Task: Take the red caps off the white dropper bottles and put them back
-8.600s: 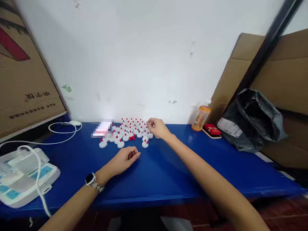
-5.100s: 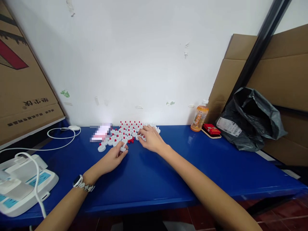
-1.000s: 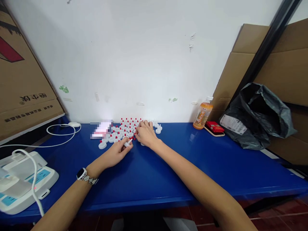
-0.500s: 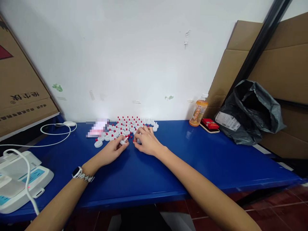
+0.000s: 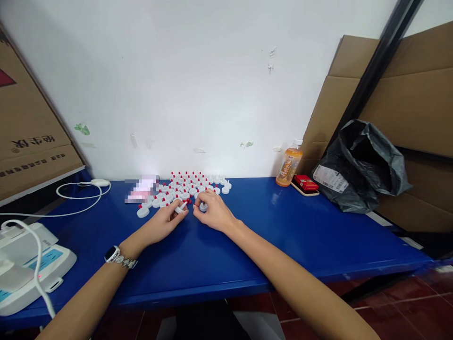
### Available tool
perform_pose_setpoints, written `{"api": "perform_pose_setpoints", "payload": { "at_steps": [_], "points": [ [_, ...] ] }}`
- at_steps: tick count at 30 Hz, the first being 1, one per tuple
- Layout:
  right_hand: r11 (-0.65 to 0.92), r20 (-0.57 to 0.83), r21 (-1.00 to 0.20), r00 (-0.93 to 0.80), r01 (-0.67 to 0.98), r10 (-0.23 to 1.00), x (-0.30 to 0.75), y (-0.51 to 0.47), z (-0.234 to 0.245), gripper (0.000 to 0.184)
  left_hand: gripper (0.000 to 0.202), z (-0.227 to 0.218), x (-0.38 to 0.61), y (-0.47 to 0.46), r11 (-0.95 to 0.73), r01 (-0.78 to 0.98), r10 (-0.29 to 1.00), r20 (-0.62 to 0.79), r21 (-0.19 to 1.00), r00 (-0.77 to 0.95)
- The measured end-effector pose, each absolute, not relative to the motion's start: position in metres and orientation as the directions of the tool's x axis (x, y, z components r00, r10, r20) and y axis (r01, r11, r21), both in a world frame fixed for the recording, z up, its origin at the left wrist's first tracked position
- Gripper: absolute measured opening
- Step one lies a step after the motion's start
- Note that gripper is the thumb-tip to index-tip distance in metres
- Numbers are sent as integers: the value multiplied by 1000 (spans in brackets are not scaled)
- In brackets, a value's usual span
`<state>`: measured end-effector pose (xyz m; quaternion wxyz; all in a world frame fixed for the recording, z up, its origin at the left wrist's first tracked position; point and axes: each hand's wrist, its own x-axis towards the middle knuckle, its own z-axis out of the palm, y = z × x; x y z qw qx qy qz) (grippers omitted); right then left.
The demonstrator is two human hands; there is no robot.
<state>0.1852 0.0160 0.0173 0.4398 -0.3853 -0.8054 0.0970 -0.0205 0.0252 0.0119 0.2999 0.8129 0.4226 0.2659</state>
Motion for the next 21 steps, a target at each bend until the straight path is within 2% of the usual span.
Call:
{"api": "perform_pose_setpoints", "payload": {
  "at_steps": [2,5,8,11,21],
  "points": [
    [662,635,-569,-252,488,730,183,15,17,7,26,12,-20,25,-471,527,844,188,707,502],
    [634,613,-675,-191,377,766,179,14,18,14,25,12,-17,22,-499,517,832,217,696,510],
    [598,596,-738,-114,312,795,175,16,16,10,22,12,-12,19,-522,500,818,241,691,521],
    [553,562,-798,-36,238,827,170,19,13,17,20,12,-8,17,-544,484,810,277,686,517],
    [478,484,-867,5,140,875,157,23,6,23,20,4,-7,17,-527,526,836,294,668,463]
  ]
}}
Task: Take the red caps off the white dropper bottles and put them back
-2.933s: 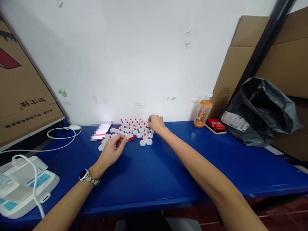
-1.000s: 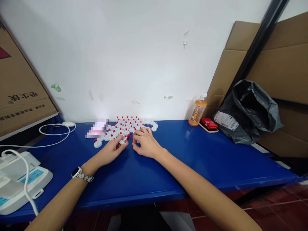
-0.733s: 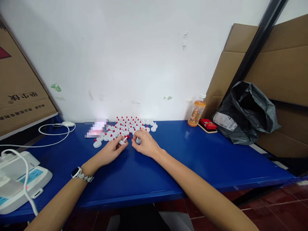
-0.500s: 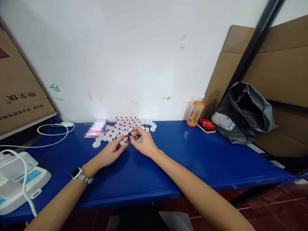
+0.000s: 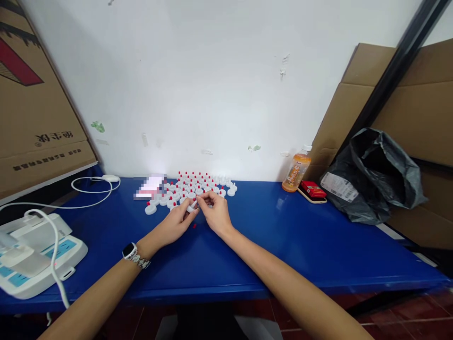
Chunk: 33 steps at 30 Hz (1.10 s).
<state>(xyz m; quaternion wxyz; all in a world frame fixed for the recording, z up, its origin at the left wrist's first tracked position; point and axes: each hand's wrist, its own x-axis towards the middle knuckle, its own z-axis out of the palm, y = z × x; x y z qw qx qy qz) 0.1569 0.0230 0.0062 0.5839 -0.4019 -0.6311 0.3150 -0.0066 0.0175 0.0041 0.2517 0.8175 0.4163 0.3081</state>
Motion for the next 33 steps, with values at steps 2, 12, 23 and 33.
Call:
{"api": "perform_pose_setpoints", "payload": {
  "at_steps": [2,12,23,33],
  "points": [
    [507,523,-828,4,239,852,161,23,9,21,20,3,-8,20,-525,538,841,304,660,448],
    [789,399,-327,-682,520,614,166,-13,9,10,19,4,-19,29,-466,568,883,312,679,351],
    [613,386,-302,-495,730,779,179,7,5,8,19,4,-19,28,-462,606,884,284,648,371],
    [558,321,-495,-457,666,830,196,15,8,15,21,6,-17,26,-483,581,865,256,655,431]
  ]
}}
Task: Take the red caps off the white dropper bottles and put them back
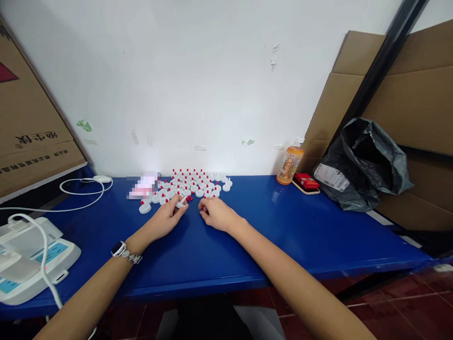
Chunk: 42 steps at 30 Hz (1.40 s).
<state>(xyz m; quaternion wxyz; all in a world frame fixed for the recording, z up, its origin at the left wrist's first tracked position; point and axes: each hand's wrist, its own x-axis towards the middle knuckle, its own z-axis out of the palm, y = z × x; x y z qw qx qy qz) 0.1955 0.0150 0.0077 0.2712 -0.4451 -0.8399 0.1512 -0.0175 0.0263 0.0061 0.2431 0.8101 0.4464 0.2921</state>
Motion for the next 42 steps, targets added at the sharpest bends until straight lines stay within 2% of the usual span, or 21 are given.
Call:
{"api": "perform_pose_setpoints", "payload": {
  "at_steps": [4,15,17,19,22,25,27,30,38,42],
  "points": [
    [554,329,-477,-446,682,832,199,18,7,16,23,5,-18,26,-485,561,857,238,671,457],
    [618,405,-267,-496,740,768,199,14,11,6,25,6,-13,24,-499,593,846,204,632,494],
    [626,435,-313,-479,714,763,197,12,13,6,25,8,-12,22,-495,589,846,202,638,493],
    [608,469,-463,-404,645,785,194,13,15,7,25,9,-9,20,-495,577,845,205,650,494],
    [524,509,-744,-157,415,846,185,18,14,11,24,8,-4,17,-509,547,835,227,665,502],
    [468,481,-869,49,160,876,174,22,8,21,23,6,2,15,-545,525,815,266,654,515],
    [445,450,-893,90,69,888,166,22,3,26,21,4,6,13,-552,514,815,295,657,498],
    [438,440,-898,122,44,889,159,20,-2,28,21,3,9,11,-544,515,825,309,662,473],
    [488,501,-865,248,116,829,152,19,-2,27,21,1,20,7,-572,506,813,367,645,452],
    [493,524,-851,240,180,817,149,16,-2,29,16,0,23,8,-574,501,814,385,648,435]
  ]
}}
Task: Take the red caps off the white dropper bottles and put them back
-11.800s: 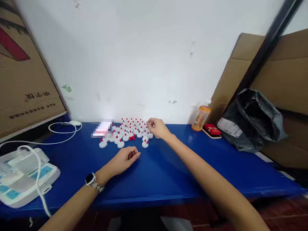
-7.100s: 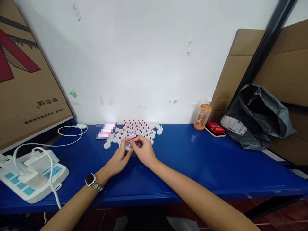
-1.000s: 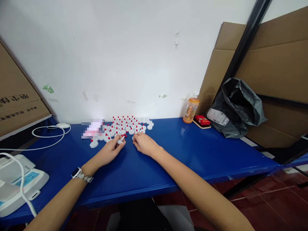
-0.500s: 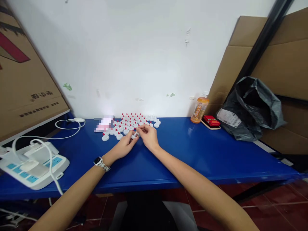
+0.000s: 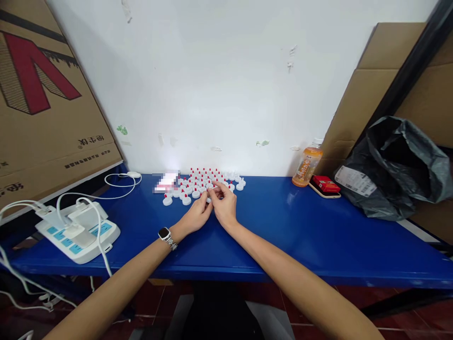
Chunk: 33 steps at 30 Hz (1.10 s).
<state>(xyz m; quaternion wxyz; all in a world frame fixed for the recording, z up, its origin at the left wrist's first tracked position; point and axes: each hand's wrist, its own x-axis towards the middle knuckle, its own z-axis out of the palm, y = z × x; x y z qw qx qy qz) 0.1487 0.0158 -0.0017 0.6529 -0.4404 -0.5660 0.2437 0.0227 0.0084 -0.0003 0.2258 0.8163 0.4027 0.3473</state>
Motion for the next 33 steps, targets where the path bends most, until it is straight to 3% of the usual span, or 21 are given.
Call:
{"api": "perform_pose_setpoints", "payload": {
  "at_steps": [8,22,28,31,33],
  "points": [
    [514,536,-844,260,152,803,147,11,3,23,11,2,24,7,-559,512,828,412,652,380],
    [533,560,-825,138,190,817,147,11,-2,27,17,-6,20,3,-595,448,801,450,667,394],
    [523,524,-847,-20,94,852,165,20,7,24,29,1,18,3,-587,472,808,441,658,391],
    [534,538,-829,-24,167,843,185,27,14,21,48,7,11,6,-567,525,824,448,635,347],
    [532,568,-800,63,277,821,197,29,18,19,45,11,4,9,-543,580,837,446,607,317]
  ]
}}
